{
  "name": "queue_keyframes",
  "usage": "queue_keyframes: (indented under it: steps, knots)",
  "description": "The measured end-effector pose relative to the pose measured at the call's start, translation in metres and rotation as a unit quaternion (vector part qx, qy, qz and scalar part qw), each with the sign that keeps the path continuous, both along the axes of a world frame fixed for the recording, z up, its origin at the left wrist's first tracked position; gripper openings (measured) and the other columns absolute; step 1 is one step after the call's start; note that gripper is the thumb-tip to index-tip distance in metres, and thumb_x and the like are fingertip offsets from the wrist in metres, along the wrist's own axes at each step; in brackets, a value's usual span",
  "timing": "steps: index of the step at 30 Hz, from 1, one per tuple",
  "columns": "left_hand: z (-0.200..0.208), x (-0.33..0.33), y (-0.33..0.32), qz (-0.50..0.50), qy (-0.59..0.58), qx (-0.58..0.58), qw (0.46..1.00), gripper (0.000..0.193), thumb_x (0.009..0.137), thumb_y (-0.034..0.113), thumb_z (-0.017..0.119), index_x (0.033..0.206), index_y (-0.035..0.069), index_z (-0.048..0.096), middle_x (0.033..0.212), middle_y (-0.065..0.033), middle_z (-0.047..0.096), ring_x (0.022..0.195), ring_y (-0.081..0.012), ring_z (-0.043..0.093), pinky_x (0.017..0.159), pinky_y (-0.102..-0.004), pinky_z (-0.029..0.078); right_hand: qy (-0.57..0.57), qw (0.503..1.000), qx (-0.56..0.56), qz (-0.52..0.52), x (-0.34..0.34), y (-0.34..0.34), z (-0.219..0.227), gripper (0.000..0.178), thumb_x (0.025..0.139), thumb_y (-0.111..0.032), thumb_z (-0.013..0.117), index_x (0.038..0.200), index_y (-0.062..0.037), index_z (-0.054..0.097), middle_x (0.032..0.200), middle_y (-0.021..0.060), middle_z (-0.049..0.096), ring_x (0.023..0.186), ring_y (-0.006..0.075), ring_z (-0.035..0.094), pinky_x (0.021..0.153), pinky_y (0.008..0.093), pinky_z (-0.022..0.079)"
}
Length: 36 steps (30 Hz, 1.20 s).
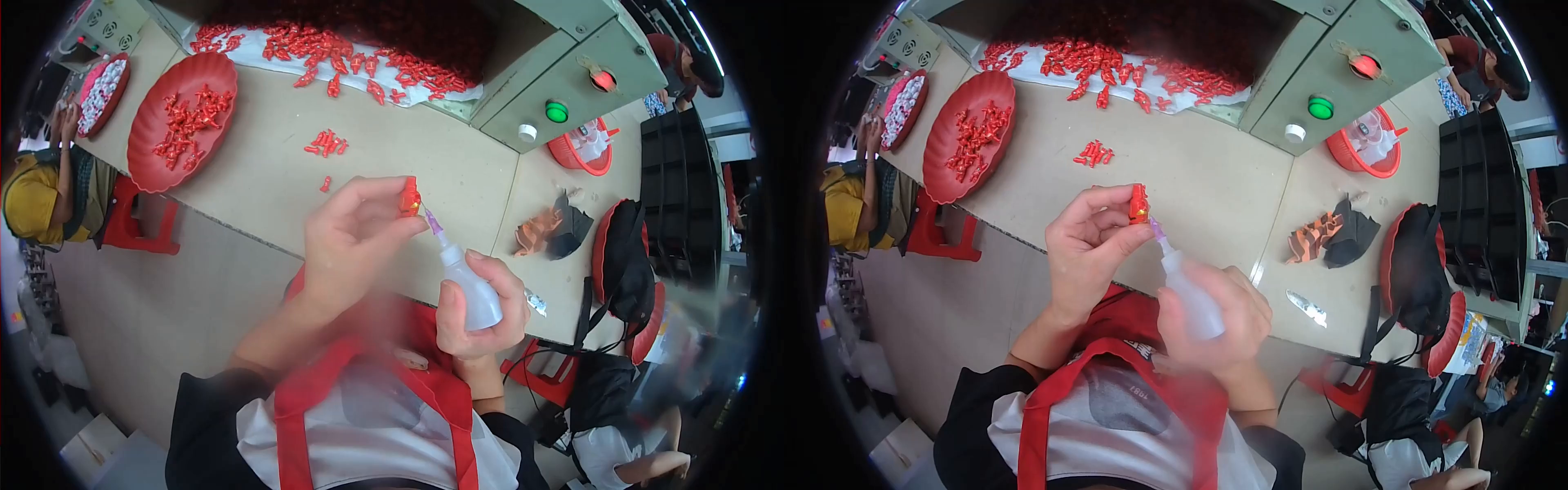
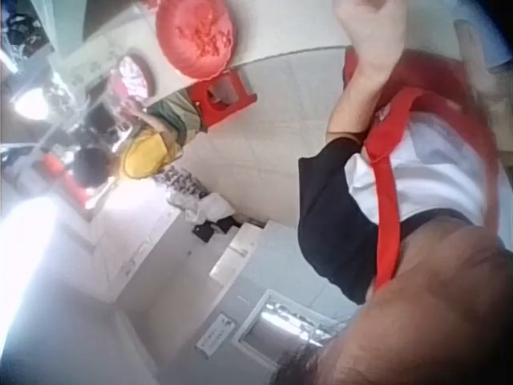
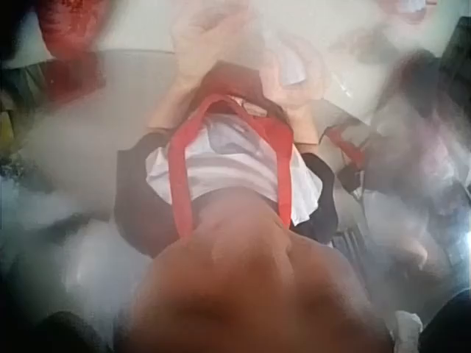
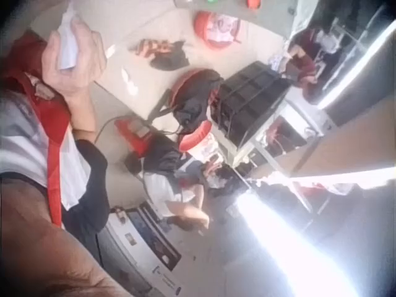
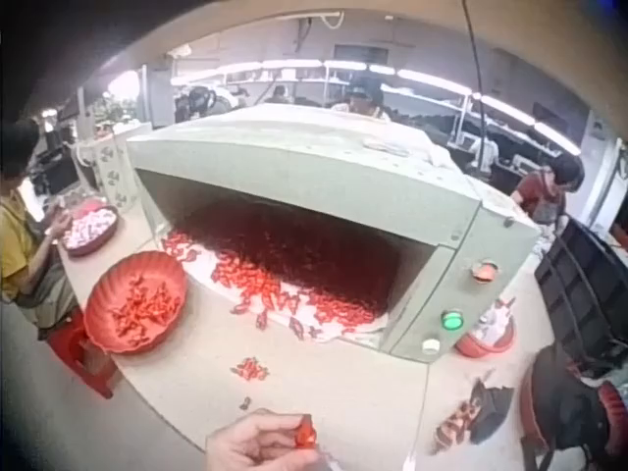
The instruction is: The person assembles plastic figurines by applying glue onto figurine components using a squeeze bottle, attaching arm pieces to torsos by hand, and wiping the joints with a cloth.
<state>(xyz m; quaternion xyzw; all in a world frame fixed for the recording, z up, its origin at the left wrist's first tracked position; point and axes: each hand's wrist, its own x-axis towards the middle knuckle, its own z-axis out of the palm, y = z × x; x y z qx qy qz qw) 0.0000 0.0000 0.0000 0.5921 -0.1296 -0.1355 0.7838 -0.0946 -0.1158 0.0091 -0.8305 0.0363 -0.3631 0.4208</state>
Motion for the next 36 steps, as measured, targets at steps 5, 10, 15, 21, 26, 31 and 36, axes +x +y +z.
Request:
queue_keyframes:
  steps: [5, 10, 15, 21, 26, 31, 36]
  knots:
    - [0.003, -0.005, -0.001, 0.011, 0.005, 0.031, 0.999, 0.031, 0.077, -0.006, 0.061, 0.107, -0.004, 0.052, 0.092, -0.0081, 0.061, 0.083, -0.0126, 0.060, 0.074, -0.0250, 0.050, 0.016, 0.998, -0.059, -0.021, -0.004, -0.003, 0.005, 0.026, 0.069, -0.009, 0.063, 0.091, 0.0044, 0.057, 0.083, 0.0156, 0.061, 0.070, 0.0221, 0.060, 0.066, 0.0285, 0.048]
    - [0.006, -0.004, 0.000, -0.031, 0.041, -0.022, 0.998, 0.030, 0.079, -0.004, 0.060, 0.107, -0.002, 0.052, 0.091, -0.0085, 0.062, 0.083, -0.0130, 0.061, 0.074, -0.0258, 0.050, -0.023, 1.000, 0.016, -0.013, -0.004, 0.000, -0.003, 0.028, 0.070, -0.008, 0.061, 0.093, 0.0055, 0.056, 0.082, 0.0144, 0.059, 0.070, 0.0207, 0.058, 0.064, 0.0281, 0.046]
    - [0.002, -0.005, 0.001, -0.049, 0.074, -0.032, 0.996, 0.031, 0.080, 0.003, 0.063, 0.109, 0.000, 0.052, 0.092, -0.0052, 0.061, 0.083, -0.0089, 0.059, 0.068, -0.0216, 0.048, -0.033, 0.998, 0.043, -0.038, -0.008, 0.002, -0.004, 0.031, 0.070, -0.008, 0.060, 0.096, 0.0057, 0.053, 0.088, 0.0133, 0.055, 0.077, 0.0195, 0.055, 0.069, 0.0280, 0.044]
    - [0.011, 0.000, -0.002, -0.035, 0.117, -0.015, 0.992, 0.031, 0.077, -0.002, 0.063, 0.107, -0.002, 0.053, 0.091, -0.0069, 0.062, 0.082, -0.0109, 0.060, 0.073, -0.0236, 0.049, 0.002, 0.999, -0.016, -0.029, -0.010, -0.001, 0.004, 0.033, 0.071, -0.010, 0.062, 0.099, 0.0044, 0.052, 0.090, 0.0136, 0.055, 0.078, 0.0191, 0.054, 0.072, 0.0278, 0.044]
    - [-0.004, 0.010, -0.008, -0.037, 0.071, -0.050, 0.996, 0.030, 0.077, -0.008, 0.059, 0.106, -0.007, 0.050, 0.094, -0.0127, 0.059, 0.079, -0.0186, 0.063, 0.073, -0.0286, 0.052, -0.053, 0.998, -0.027, 0.017, 0.014, -0.008, 0.004, 0.039, 0.060, -0.003, 0.069, 0.096, 0.0002, 0.053, 0.066, 0.0109, 0.058, 0.046, 0.0190, 0.051, 0.043, 0.0272, 0.041]
    - [-0.007, 0.010, -0.011, -0.029, 0.069, -0.023, 0.997, 0.030, 0.077, -0.009, 0.059, 0.106, -0.007, 0.050, 0.093, -0.0123, 0.060, 0.080, -0.0180, 0.062, 0.074, -0.0284, 0.051, -0.051, 0.998, -0.021, 0.009, 0.016, -0.010, -0.002, 0.038, 0.061, -0.003, 0.069, 0.096, 0.0005, 0.053, 0.067, 0.0117, 0.058, 0.047, 0.0196, 0.052, 0.043, 0.0271, 0.042]
    - [-0.002, -0.001, -0.016, -0.041, 0.054, -0.022, 0.997, 0.030, 0.077, -0.009, 0.058, 0.105, -0.006, 0.050, 0.093, -0.0121, 0.060, 0.081, -0.0177, 0.062, 0.075, -0.0290, 0.051, 0.007, 0.999, 0.019, -0.028, -0.010, -0.006, 0.004, 0.034, 0.072, -0.014, 0.065, 0.097, 0.0042, 0.053, 0.090, 0.0141, 0.058, 0.075, 0.0176, 0.056, 0.067, 0.0256, 0.045]
